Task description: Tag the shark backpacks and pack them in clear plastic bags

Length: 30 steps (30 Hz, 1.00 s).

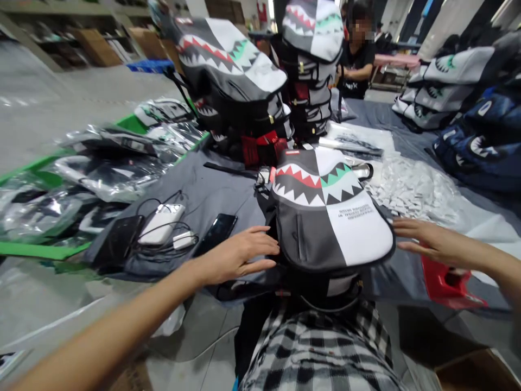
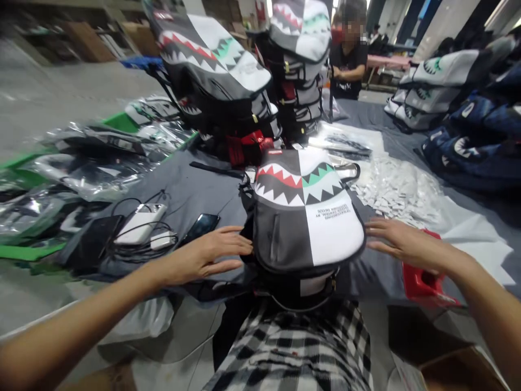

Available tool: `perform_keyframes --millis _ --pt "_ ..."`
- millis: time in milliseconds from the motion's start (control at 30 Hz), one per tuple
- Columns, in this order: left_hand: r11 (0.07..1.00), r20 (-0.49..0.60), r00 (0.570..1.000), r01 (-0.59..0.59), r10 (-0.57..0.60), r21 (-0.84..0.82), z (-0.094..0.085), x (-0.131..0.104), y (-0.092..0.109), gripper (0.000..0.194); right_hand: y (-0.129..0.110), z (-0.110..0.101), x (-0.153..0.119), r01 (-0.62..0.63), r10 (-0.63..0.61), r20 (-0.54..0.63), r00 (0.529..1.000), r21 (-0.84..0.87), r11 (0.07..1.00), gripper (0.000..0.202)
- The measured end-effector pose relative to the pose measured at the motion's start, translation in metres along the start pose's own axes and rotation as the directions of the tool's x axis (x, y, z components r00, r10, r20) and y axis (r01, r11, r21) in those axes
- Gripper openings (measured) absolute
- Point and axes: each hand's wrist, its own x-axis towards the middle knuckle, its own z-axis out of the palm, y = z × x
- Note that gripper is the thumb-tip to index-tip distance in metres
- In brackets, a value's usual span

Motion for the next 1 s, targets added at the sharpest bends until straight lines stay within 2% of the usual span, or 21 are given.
perform_keyframes --millis 33,67,100,133,167,200,233,300,367,433,567,733,800,867,1000 --pt "0.991 -0.142 0.982 0.111 -0.121 -0.074 0.004 -0.011 -0.006 0.031 0.001 -0.005 -0.006 -0.103 0.104 -0.066 0.992 0.019 0.995 0.047" --pt "0.960 -0.282 0.922 0.223 -0.264 -0.170 0.012 -0.017 -0.014 0.032 -0.004 -0.007 -0.005 -0.176 0.183 -0.137 0.974 0.059 0.983 0.047" --pt "0.909 -0.396 0.825 0.312 -0.403 -0.277 0.022 -0.018 -0.025 0.033 -0.014 -0.007 0.003 -0.205 0.223 -0.185 0.957 0.111 0.972 0.046" --pt "0.853 -0.471 0.718 0.361 -0.513 -0.378 0.033 -0.014 -0.035 0.034 -0.031 -0.005 0.017 -0.183 0.213 -0.193 0.958 0.163 0.969 0.042" --pt "0.800 -0.496 0.637 0.378 -0.591 -0.466 0.046 -0.007 -0.045 0.036 -0.053 -0.001 0.037 -0.100 0.137 -0.164 0.977 0.212 0.972 0.037" --pt "0.750 -0.496 0.577 0.376 -0.649 -0.544 0.059 0.004 -0.053 0.036 -0.077 0.005 0.061 -0.042 0.063 -0.090 0.994 0.222 0.974 0.033" --pt "0.717 -0.498 0.533 0.366 -0.684 -0.593 0.071 0.017 -0.058 0.036 -0.101 0.012 0.087 0.009 -0.008 -0.007 1.000 0.188 0.982 0.028" --pt "0.717 -0.530 0.496 0.348 -0.688 -0.605 0.092 0.039 -0.062 0.036 -0.144 0.027 0.134 0.042 -0.042 0.107 0.993 0.004 0.999 0.027" --pt "0.731 -0.564 0.474 0.330 -0.676 -0.598 0.106 0.053 -0.061 0.038 -0.169 0.041 0.167 0.028 0.001 0.166 0.986 -0.169 0.985 0.036" --pt "0.724 -0.569 0.462 0.303 -0.680 -0.619 0.115 0.057 -0.058 0.042 -0.177 0.051 0.182 0.042 0.021 0.225 0.974 -0.270 0.962 0.044" --pt "0.694 -0.535 0.482 0.247 -0.694 -0.676 0.123 0.058 -0.060 0.046 -0.179 0.063 0.182 0.097 0.010 0.287 0.958 -0.357 0.929 0.037" --pt "0.689 -0.512 0.525 0.220 -0.680 -0.690 0.121 0.066 -0.059 0.046 -0.183 0.070 0.181 0.135 0.031 0.402 0.915 -0.377 0.916 0.023" --pt "0.680 -0.500 0.532 0.214 -0.683 -0.701 0.119 0.068 -0.058 0.046 -0.180 0.068 0.180 0.130 0.017 0.376 0.926 -0.361 0.924 0.022" --pt "0.664 -0.468 0.533 0.262 -0.705 -0.701 0.116 0.071 -0.059 0.044 -0.174 0.062 0.176 0.140 -0.026 0.317 0.948 -0.342 0.929 0.021" --pt "0.662 -0.447 0.520 0.365 -0.728 -0.655 0.106 0.079 -0.065 0.024 -0.168 0.043 0.155 0.227 -0.162 0.209 0.964 -0.337 0.914 0.014"
